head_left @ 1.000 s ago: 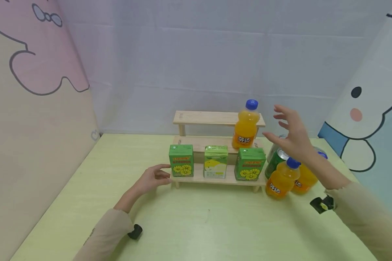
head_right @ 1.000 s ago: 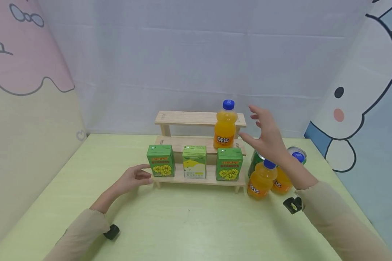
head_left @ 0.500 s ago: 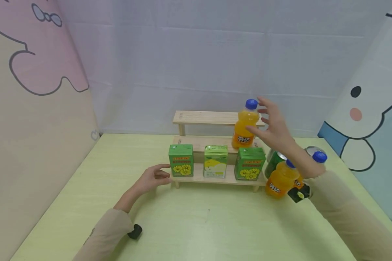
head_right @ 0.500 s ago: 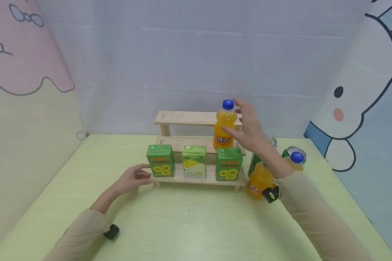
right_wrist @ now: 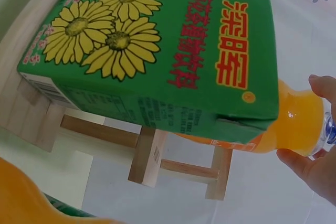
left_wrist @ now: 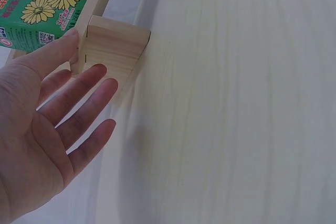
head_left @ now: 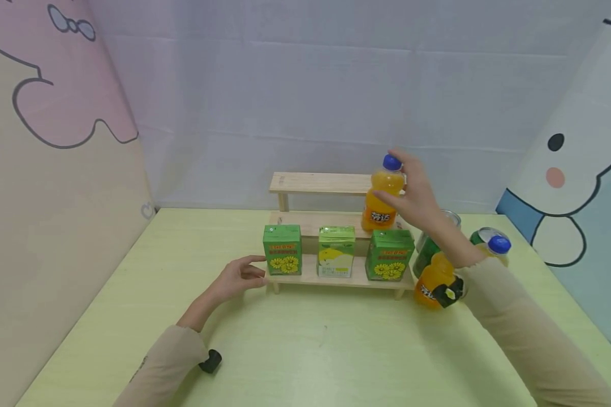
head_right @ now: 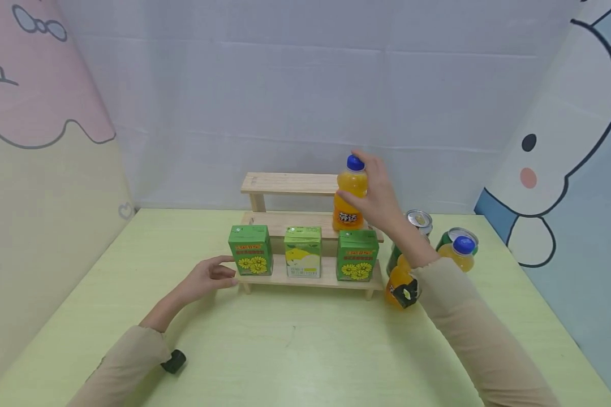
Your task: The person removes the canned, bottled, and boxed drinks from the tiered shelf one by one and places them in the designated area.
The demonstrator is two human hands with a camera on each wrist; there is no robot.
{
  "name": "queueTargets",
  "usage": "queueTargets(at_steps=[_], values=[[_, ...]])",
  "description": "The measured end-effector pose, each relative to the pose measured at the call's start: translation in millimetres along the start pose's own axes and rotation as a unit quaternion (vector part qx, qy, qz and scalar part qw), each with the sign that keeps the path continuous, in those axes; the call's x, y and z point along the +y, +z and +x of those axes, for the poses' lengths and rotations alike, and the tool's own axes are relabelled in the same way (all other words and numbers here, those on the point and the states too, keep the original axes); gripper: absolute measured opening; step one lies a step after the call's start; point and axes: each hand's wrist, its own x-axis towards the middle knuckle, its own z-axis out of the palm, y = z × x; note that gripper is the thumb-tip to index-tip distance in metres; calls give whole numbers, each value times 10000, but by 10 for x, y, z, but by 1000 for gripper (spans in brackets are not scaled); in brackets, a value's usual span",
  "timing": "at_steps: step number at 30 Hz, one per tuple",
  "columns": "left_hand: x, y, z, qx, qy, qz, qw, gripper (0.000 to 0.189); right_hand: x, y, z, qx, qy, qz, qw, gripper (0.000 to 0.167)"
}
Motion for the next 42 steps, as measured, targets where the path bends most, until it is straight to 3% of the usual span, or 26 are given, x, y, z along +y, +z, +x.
queueTargets(at_steps=[23, 34, 37, 42], values=[[-33, 14, 11, 13, -67, 11, 10000, 57, 45, 58, -23, 40, 163, 360, 9992, 68], [-13, 9, 9, 40, -100, 36, 9999, 56, 24, 42, -43, 296, 119, 529, 9981, 67], [19, 15, -6, 24, -109, 0, 9999, 55, 25, 39, -54, 353, 97, 590, 9976, 67], [205, 2, -81, -37, -50, -15, 10000, 52, 30, 36, -71, 456, 118, 625, 9969, 67]])
